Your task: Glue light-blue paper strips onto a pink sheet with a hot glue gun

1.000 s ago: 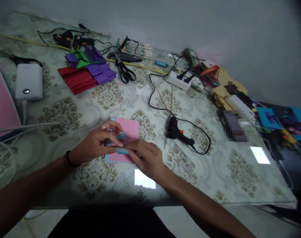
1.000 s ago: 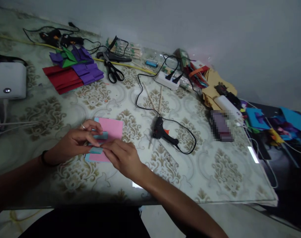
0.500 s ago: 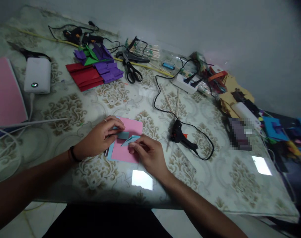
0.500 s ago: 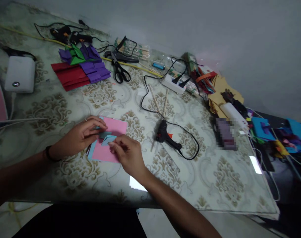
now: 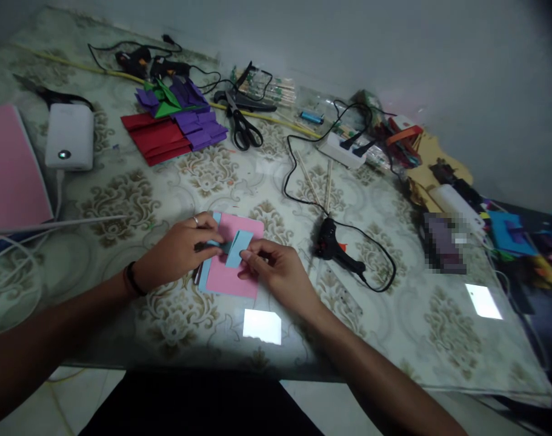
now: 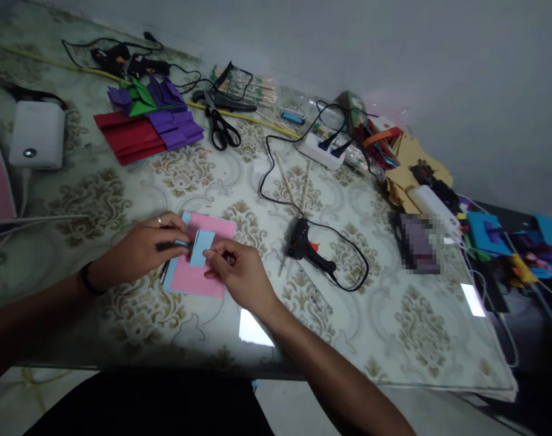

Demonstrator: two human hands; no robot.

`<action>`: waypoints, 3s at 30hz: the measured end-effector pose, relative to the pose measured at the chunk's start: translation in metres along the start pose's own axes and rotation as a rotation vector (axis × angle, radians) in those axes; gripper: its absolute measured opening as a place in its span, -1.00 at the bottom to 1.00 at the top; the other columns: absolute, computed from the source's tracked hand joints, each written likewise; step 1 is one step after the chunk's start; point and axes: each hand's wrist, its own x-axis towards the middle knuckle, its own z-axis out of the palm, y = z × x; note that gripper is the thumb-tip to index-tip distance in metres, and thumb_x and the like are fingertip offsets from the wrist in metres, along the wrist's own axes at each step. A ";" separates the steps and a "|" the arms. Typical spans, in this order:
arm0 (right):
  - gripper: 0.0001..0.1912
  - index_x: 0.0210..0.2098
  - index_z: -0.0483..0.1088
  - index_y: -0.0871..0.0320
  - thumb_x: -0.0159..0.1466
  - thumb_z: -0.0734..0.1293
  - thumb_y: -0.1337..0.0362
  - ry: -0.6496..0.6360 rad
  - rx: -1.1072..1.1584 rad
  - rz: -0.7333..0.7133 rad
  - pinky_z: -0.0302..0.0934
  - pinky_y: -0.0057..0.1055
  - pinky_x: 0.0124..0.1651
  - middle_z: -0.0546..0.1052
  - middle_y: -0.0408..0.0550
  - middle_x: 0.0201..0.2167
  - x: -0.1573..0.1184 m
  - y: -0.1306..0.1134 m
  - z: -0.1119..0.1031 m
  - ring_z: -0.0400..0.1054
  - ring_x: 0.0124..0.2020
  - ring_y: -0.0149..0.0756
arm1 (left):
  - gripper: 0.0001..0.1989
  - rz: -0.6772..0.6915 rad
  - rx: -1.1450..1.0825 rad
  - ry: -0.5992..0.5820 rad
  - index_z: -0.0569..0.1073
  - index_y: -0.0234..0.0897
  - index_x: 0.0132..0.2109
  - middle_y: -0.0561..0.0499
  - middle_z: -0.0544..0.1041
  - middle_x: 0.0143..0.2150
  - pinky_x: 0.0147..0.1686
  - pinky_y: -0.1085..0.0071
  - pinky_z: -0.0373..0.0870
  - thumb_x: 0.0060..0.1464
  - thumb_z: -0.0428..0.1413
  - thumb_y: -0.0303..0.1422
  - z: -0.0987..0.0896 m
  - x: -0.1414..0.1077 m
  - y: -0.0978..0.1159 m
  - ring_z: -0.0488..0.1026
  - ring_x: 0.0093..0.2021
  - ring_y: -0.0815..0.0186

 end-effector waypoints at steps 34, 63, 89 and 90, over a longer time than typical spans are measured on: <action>-0.77 -0.42 0.56 0.18 0.33 0.37 0.25 0.032 -0.448 -0.115 0.14 -0.45 -0.47 0.51 -0.17 -0.61 0.014 -0.009 0.002 0.32 -0.58 -0.41 | -0.85 -0.046 -0.008 0.025 0.57 -0.19 -0.08 -0.02 0.45 -0.04 -0.20 0.38 0.50 0.26 0.19 -0.49 -0.003 -0.002 0.005 0.44 -0.24 0.35; -0.67 -0.04 0.47 0.17 0.22 0.53 0.40 0.119 -0.525 -0.309 0.21 -0.45 -0.34 0.49 -0.28 -0.50 0.016 0.000 0.001 0.38 -0.49 -0.41 | -0.92 0.112 0.195 -0.004 0.59 -0.28 -0.19 -0.23 0.49 0.30 -0.03 0.20 0.59 0.32 0.20 -0.41 0.012 -0.006 0.017 0.63 -0.09 0.21; -0.35 0.41 0.29 0.22 0.40 0.44 0.23 -0.086 -0.963 -0.442 0.41 -0.10 0.21 0.51 0.24 0.20 0.016 0.004 -0.013 0.51 0.14 -0.01 | -0.57 0.100 0.404 -0.153 0.42 -0.40 0.29 -0.23 0.56 0.28 0.22 0.12 0.50 0.36 0.17 -0.32 0.008 0.000 0.019 0.54 0.22 0.05; -0.36 0.42 0.29 0.22 0.40 0.44 0.21 -0.087 -0.990 -0.410 0.42 -0.09 0.19 0.51 0.26 0.21 0.016 0.002 -0.012 0.52 0.13 0.01 | -0.56 0.088 0.420 -0.169 0.43 -0.40 0.29 -0.22 0.56 0.28 0.22 0.11 0.50 0.36 0.17 -0.32 0.007 0.000 0.020 0.54 0.21 0.05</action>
